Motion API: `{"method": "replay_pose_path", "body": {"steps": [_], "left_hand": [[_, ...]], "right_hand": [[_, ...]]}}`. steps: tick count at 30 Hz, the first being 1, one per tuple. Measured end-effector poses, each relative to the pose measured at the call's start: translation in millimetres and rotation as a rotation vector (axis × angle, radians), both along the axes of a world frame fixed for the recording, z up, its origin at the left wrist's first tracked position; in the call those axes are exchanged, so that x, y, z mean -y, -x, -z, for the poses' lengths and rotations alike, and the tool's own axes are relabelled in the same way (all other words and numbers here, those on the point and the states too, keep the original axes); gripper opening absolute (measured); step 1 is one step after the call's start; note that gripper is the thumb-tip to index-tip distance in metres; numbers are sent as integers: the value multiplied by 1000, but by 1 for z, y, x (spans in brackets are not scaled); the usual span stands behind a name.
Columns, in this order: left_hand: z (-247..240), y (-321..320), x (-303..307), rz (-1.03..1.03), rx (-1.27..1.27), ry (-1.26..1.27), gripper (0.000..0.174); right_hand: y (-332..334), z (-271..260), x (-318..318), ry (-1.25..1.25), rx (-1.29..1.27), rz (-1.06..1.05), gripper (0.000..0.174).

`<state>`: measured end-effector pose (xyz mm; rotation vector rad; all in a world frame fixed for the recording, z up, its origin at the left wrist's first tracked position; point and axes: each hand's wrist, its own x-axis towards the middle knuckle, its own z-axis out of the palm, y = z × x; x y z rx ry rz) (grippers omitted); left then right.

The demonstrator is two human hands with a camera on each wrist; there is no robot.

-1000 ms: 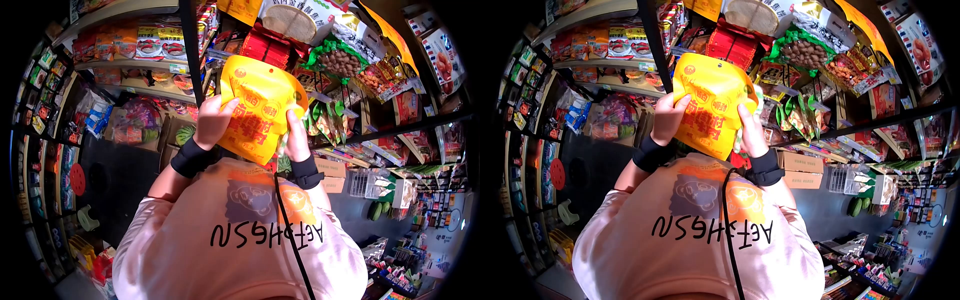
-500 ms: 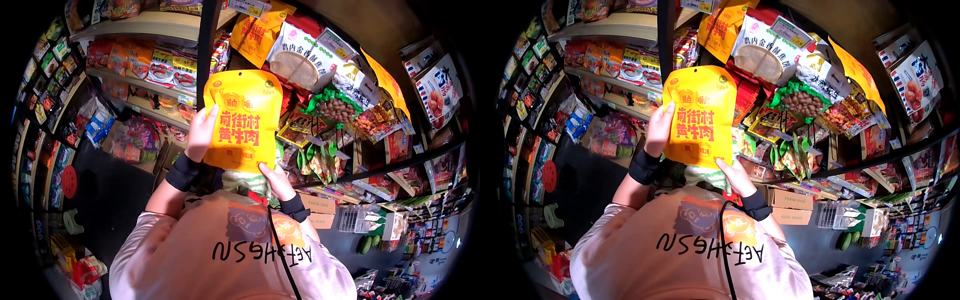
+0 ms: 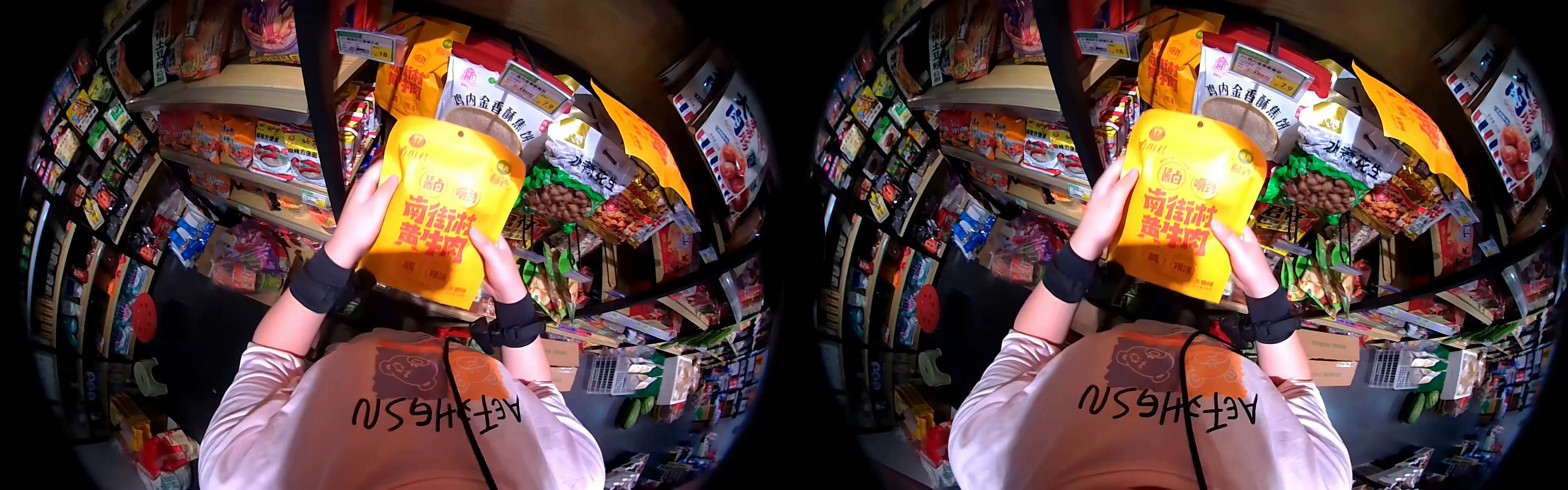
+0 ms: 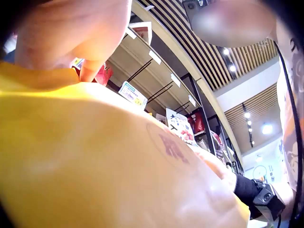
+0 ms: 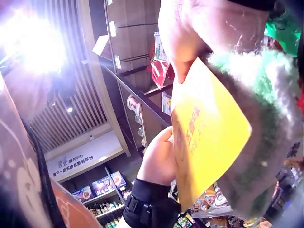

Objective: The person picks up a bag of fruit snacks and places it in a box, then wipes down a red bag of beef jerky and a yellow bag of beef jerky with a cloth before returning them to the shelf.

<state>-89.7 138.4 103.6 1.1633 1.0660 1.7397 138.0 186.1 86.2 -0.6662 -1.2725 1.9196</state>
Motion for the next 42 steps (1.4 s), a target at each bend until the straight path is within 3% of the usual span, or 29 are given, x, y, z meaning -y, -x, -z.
{"method": "replay_pose_path", "body": {"steps": [7,9,11,16,27,42], "left_hand": [[-58,41,-76,-366,-638,-190,53],[-65,50,-84,-586,-880,-167,51],[-61,46,-84,-780,-942,-208,50],[-62,24,-73,-885,-914,-280,55],[-98,20,-73,-829,-751,-360,62],[-90,20,-81,-994,-1002,-333,56]], "right_hand": [[18,-30,-51,-225,26,-1,38],[24,-37,-61,-259,23,12,38],[32,-36,-77,-240,4,-23,37],[58,-34,-108,-379,-55,-118,34],[88,-64,-121,-489,-78,-354,33],[101,-73,-131,-465,-99,-343,34]]}}
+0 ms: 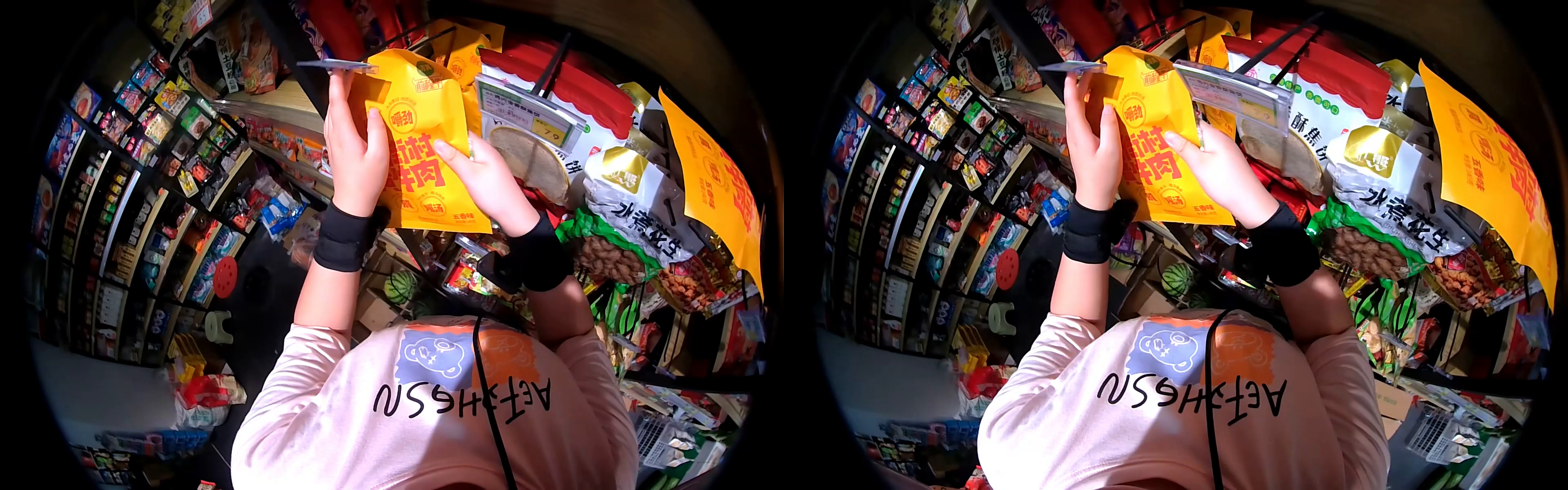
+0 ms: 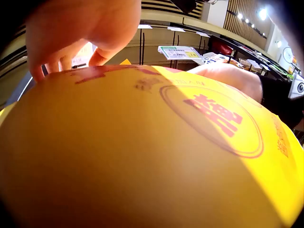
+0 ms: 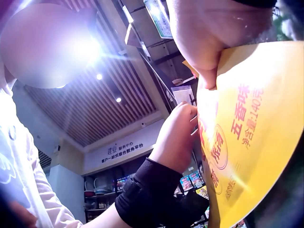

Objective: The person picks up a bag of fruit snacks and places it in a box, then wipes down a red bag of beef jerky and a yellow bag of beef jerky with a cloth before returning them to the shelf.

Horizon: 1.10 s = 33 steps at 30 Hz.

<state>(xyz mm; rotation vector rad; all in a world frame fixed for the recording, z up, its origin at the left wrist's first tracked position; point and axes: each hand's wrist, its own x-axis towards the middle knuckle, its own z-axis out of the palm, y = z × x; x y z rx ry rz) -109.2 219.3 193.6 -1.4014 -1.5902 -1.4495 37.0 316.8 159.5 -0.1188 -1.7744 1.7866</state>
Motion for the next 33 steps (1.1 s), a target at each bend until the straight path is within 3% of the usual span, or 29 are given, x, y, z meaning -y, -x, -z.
{"method": "replay_pose_path", "body": {"steps": [4,13,16,23,25,26,30,33], "left_hand": [[23,0,-5,-92,94,54,54],[35,0,-19,-221,-11,84,46],[31,3,-21,-199,-33,106,42],[13,1,-30,-36,-55,204,41],[25,12,-42,-23,-56,269,45],[32,14,-47,-28,-69,280,47],[41,11,-66,72,-8,398,59],[41,3,-83,81,-51,525,73]], "right_hand": [[2,8,-6,-104,-30,76,35],[9,13,-1,-228,-42,178,29],[12,8,0,-354,-127,254,29],[11,11,-8,-326,-60,336,34],[12,11,-20,-437,-14,467,43],[8,4,-22,-380,137,468,46],[30,21,-45,-399,-30,579,29],[41,31,-57,-405,1,667,25]]}}
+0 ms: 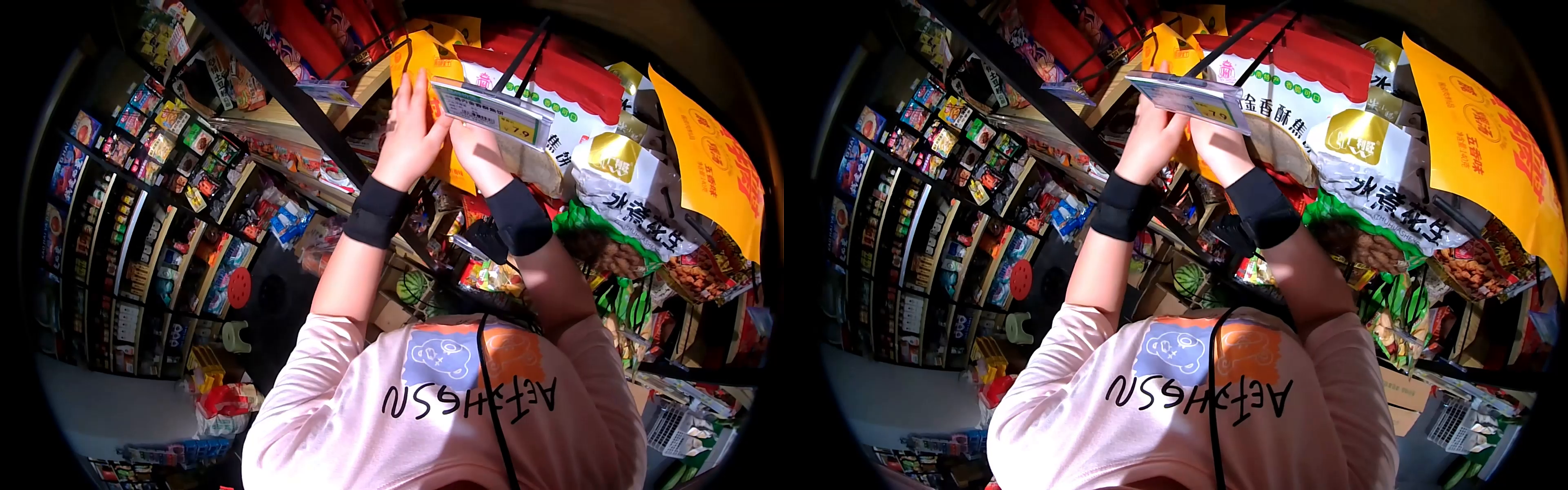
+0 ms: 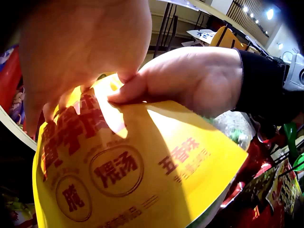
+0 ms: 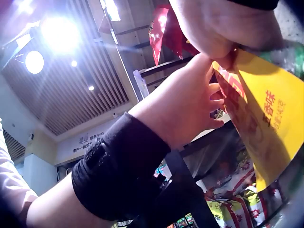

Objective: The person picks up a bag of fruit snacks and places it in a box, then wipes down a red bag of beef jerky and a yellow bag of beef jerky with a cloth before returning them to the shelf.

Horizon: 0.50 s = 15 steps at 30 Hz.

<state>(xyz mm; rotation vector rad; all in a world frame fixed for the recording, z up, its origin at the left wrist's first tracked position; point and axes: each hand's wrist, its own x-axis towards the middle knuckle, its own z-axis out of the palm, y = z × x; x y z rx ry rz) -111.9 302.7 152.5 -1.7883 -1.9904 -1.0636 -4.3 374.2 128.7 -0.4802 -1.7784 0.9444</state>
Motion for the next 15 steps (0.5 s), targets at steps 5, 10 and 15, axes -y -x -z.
{"method": "replay_pose_path", "body": {"steps": [5,10,15], "left_hand": [[1,-2,-31,2,119,-35,90],[17,20,-53,-67,-9,31,91],[37,22,-67,-255,-147,-13,81]], "right_hand": [[-2,9,1,121,6,-78,35],[-45,6,42,455,-23,-238,49],[-86,14,70,640,-115,-424,42]]}}
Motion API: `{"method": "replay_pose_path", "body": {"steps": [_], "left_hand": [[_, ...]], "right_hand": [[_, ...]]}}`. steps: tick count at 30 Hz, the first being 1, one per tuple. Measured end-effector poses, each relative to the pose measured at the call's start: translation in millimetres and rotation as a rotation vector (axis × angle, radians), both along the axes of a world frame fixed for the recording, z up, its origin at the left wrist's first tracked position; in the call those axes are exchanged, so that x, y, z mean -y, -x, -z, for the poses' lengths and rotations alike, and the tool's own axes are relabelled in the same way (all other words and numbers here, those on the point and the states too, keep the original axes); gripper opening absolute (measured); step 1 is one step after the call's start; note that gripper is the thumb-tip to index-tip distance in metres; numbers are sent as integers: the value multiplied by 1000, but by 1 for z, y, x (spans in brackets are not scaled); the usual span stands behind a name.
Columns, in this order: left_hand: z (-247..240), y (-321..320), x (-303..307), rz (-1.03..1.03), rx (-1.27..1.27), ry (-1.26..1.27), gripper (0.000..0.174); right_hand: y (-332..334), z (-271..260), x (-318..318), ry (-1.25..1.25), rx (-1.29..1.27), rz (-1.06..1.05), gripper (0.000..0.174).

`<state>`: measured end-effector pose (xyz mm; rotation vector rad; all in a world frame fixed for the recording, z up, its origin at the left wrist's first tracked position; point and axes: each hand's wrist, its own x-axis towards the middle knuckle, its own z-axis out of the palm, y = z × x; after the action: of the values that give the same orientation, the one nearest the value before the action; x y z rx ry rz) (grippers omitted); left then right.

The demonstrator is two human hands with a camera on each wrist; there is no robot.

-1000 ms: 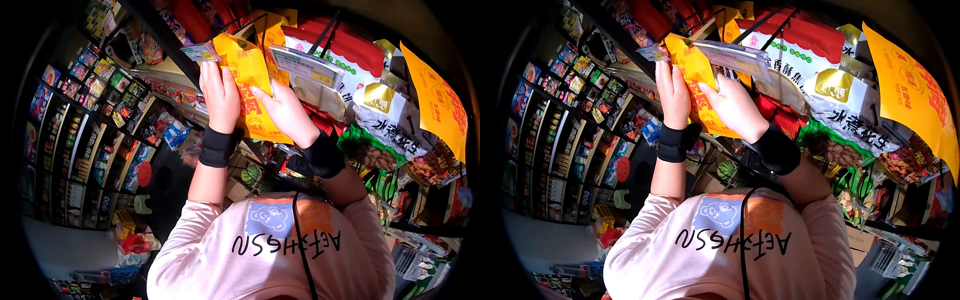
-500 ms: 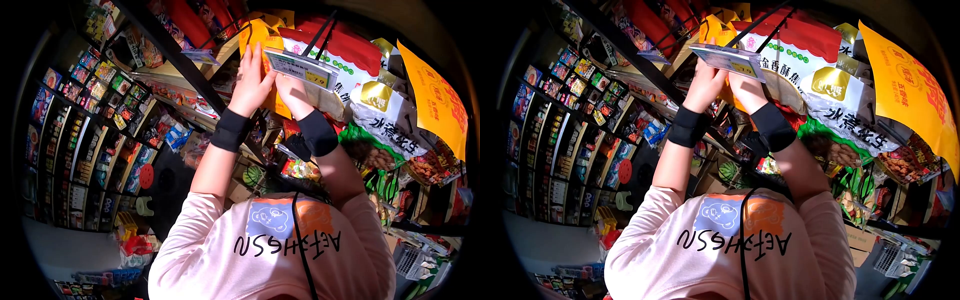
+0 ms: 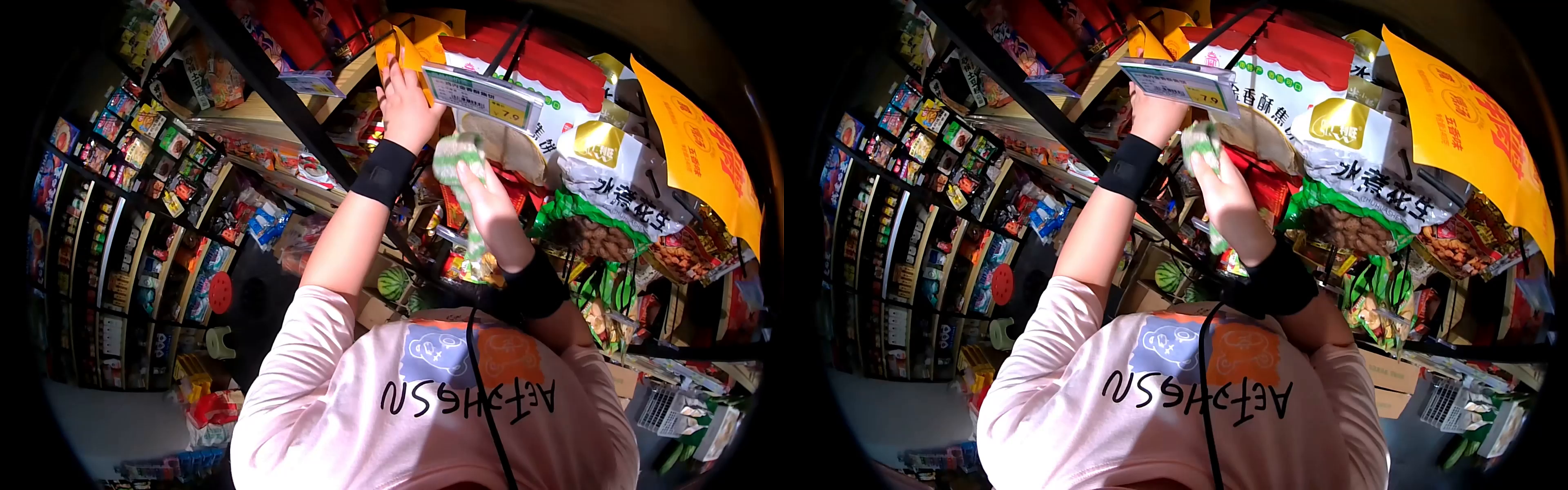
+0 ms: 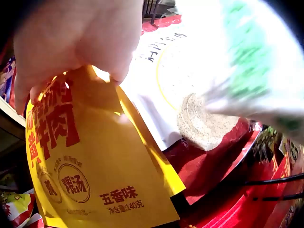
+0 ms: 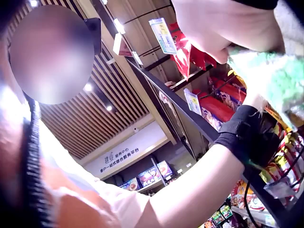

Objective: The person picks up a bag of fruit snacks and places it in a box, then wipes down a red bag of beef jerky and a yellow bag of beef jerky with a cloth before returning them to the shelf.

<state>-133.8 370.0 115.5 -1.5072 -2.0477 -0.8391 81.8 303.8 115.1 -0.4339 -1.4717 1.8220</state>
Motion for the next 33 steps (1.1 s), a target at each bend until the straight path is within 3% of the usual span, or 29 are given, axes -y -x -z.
{"method": "replay_pose_path", "body": {"steps": [1,4,5,7,9,11,13,15,17,19,20,22,25,26,27,29,33], "left_hand": [[-1,-4,0,-24,-27,-28,80],[-9,-9,8,-33,12,61,83],[-12,-10,16,25,32,70,82],[-26,-24,44,151,57,70,79],[-43,-46,78,358,80,43,63],[-53,-71,119,366,63,108,45],[-73,-101,159,484,343,232,35],[-95,-132,191,892,516,272,31],[-116,-152,211,1478,441,444,29],[-109,-183,225,1995,744,450,31],[-108,-199,232,2225,870,477,33],[-124,-222,248,2468,980,528,35],[-134,-251,286,2678,1308,438,43],[-132,-263,308,2716,1531,344,40],[-133,-266,316,2744,1591,308,39],[-136,-271,330,2803,1708,231,39],[-135,-280,339,2973,1584,-28,38]], "right_hand": [[-8,2,5,35,-96,-57,41],[-41,7,18,207,72,-68,38],[-62,-1,22,118,113,-160,38],[-94,9,32,323,183,-152,39],[-123,22,37,401,148,-255,43],[-146,35,53,476,-49,-242,47],[-169,60,62,477,-6,-167,48],[-184,79,72,474,-2,-140,44],[-187,73,91,513,52,-77,45],[-184,74,101,519,84,-81,44],[-185,86,105,291,200,-32,39],[-187,110,113,-159,474,127,36],[-181,96,138,111,404,167,34],[-179,83,148,222,383,179,33],[-178,70,159,333,359,197,33],[-186,84,177,335,49,181,40],[-202,82,218,456,-108,295,47]]}}
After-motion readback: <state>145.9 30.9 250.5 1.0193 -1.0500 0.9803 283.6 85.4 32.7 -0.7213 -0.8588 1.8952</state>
